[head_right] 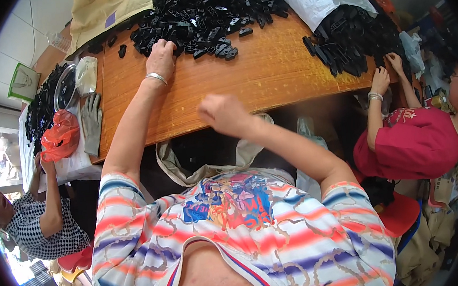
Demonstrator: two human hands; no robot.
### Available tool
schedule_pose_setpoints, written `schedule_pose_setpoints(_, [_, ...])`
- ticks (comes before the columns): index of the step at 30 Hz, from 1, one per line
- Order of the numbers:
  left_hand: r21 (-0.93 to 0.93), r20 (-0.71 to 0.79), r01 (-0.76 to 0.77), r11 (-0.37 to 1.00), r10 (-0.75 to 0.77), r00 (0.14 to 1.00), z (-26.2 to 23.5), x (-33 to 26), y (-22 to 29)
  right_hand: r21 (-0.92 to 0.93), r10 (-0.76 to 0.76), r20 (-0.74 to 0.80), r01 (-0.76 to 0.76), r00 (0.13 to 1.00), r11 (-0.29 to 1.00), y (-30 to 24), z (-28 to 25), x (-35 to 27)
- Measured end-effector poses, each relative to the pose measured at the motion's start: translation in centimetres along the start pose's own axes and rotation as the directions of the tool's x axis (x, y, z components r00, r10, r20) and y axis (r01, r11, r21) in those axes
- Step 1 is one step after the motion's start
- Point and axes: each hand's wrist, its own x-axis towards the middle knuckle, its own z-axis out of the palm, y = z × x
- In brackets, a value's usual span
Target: Assembling small black plastic components by hand at a workbench.
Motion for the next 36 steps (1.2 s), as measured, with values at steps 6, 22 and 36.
schedule_pose_setpoints(6, [-0.264, 0.064, 0.041, 0.964, -0.025, 0.998, -1.3, -2.0, 1.5, -0.036, 0.045, -0.236, -0.055, 0.971, 0.998, 5.0, -0.8, 6.2])
schedule_pose_setpoints(22, [0.096, -0.159, 0.278, 0.956, -0.261, 0.952, -2.5, 0.5, -1.7, -0.199, 0.184, -0.040, -0.188, 0.982, 0.962, 4.5, 2.5, 10.2])
schedule_pose_setpoints(36, [-0.321, -0.198, 0.056, 0.945, -0.124, 0.972, -3.8, -5.2, 0.4, 0.220, 0.467, 0.192, -0.502, 0.863, 0.837, 5.3, -2.2, 7.0])
